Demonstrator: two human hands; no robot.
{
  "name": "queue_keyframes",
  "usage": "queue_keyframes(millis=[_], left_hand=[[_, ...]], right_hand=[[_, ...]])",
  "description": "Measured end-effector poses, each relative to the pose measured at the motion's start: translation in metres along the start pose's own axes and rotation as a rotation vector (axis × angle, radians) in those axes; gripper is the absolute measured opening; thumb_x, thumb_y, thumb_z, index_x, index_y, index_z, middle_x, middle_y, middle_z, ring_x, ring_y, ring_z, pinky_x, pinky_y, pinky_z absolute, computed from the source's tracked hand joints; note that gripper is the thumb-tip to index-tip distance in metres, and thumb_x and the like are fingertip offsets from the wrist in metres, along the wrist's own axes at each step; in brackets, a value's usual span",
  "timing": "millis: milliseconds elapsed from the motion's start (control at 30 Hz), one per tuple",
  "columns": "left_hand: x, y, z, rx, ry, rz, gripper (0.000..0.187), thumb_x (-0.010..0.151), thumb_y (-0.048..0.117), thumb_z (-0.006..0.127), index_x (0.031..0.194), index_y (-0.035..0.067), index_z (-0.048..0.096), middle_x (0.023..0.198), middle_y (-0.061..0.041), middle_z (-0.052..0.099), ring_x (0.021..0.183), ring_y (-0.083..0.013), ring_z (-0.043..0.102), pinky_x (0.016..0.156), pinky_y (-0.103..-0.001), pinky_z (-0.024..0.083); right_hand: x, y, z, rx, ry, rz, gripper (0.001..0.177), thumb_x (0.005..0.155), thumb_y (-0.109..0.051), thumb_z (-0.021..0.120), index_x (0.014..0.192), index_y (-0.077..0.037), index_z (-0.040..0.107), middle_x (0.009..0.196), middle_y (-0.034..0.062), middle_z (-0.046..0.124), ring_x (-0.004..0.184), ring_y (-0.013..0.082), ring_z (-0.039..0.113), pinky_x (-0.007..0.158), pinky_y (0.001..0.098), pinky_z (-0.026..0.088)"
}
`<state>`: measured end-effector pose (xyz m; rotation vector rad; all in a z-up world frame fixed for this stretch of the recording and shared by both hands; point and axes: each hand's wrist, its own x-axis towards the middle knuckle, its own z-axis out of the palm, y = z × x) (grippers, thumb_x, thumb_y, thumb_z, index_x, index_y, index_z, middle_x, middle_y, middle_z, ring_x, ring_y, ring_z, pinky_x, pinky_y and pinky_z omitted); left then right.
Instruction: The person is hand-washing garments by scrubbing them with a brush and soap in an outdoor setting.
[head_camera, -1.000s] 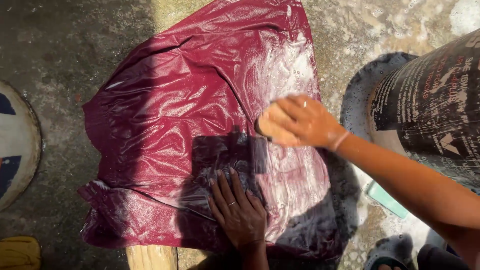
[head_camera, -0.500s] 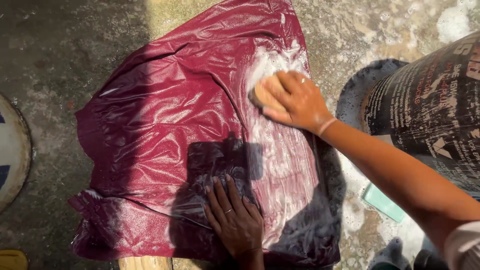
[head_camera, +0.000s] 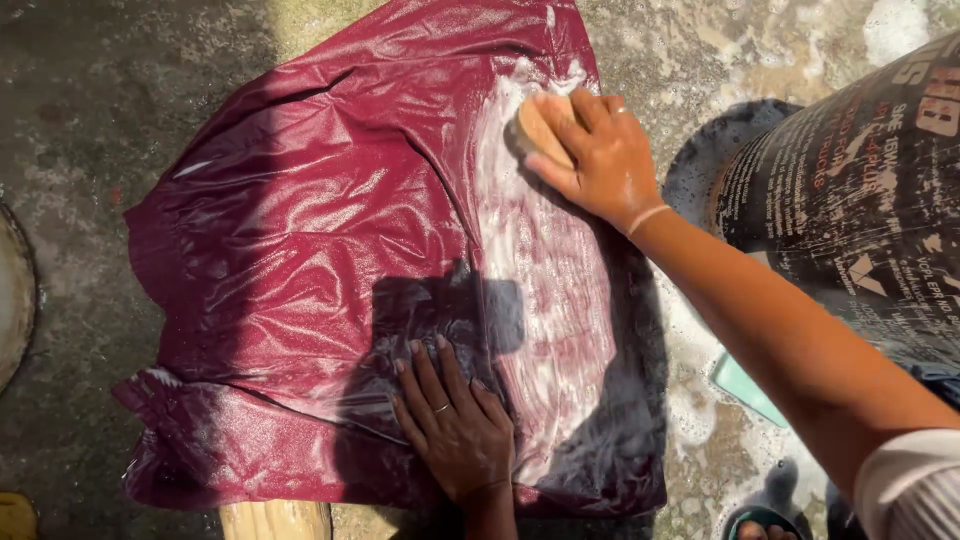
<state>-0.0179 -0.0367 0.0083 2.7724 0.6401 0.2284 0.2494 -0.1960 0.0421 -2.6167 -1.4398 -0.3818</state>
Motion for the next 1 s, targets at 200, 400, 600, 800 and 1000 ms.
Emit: queue_keyframes(millis=[200, 400, 600, 800, 1000], left_hand=[[0.0, 0.0, -0.005, 0.017, -0.013, 0.021, 0.055, 0.1, 0.025, 0.046, 0.154, 0.012, 0.046, 0.162, -0.012, 0.042, 0.151, -0.0338, 0.037, 0.121, -0.053, 0.027], [-0.003, -0.001, -0.003, 0.005, -0.015, 0.011, 0.056, 0.099, 0.025, 0.046, 0.153, 0.011, 0.046, 0.161, -0.013, 0.042, 0.15, -0.0346, 0.036, 0.12, -0.055, 0.027], [-0.002, -0.003, -0.007, 0.031, -0.008, 0.009, 0.056, 0.098, 0.025, 0.047, 0.153, 0.013, 0.047, 0.162, -0.012, 0.042, 0.151, -0.0341, 0.037, 0.122, -0.054, 0.027], [0.004, -0.004, -0.001, 0.024, -0.002, 0.005, 0.057, 0.097, 0.025, 0.048, 0.152, 0.012, 0.047, 0.161, -0.013, 0.042, 0.15, -0.0343, 0.037, 0.12, -0.056, 0.028], [0.001, 0.0, -0.004, 0.004, 0.002, 0.016, 0.057, 0.097, 0.026, 0.048, 0.152, 0.012, 0.048, 0.16, -0.014, 0.043, 0.15, -0.0351, 0.037, 0.12, -0.056, 0.028]], right_hand=[[-0.078, -0.116, -0.046, 0.027, -0.038, 0.262, 0.061, 0.094, -0.049, 0.067, 0.143, -0.014, 0.06, 0.131, 0.0184, 0.06, 0.104, 0.0343, 0.058, 0.091, 0.046, 0.051], [-0.082, -0.042, -0.011, 0.187, -0.095, -0.368, 0.081, 0.085, -0.069, 0.068, 0.148, -0.023, 0.047, 0.135, 0.0224, 0.059, 0.115, 0.0368, 0.063, 0.097, 0.0541, 0.055], [-0.032, -0.073, -0.023, -0.238, 0.114, 0.45, 0.061, 0.097, -0.051, 0.072, 0.142, -0.011, 0.063, 0.125, 0.0171, 0.059, 0.11, 0.0373, 0.057, 0.09, 0.0465, 0.049], [-0.138, -0.098, -0.033, 0.231, -0.111, -0.266, 0.066, 0.087, -0.047, 0.072, 0.147, -0.024, 0.055, 0.134, 0.0205, 0.059, 0.112, 0.035, 0.064, 0.093, 0.0512, 0.056], [-0.001, -0.013, -0.002, -0.12, 0.147, 0.431, 0.057, 0.101, -0.044, 0.073, 0.144, -0.009, 0.061, 0.125, 0.0179, 0.061, 0.106, 0.0379, 0.058, 0.086, 0.0467, 0.051]])
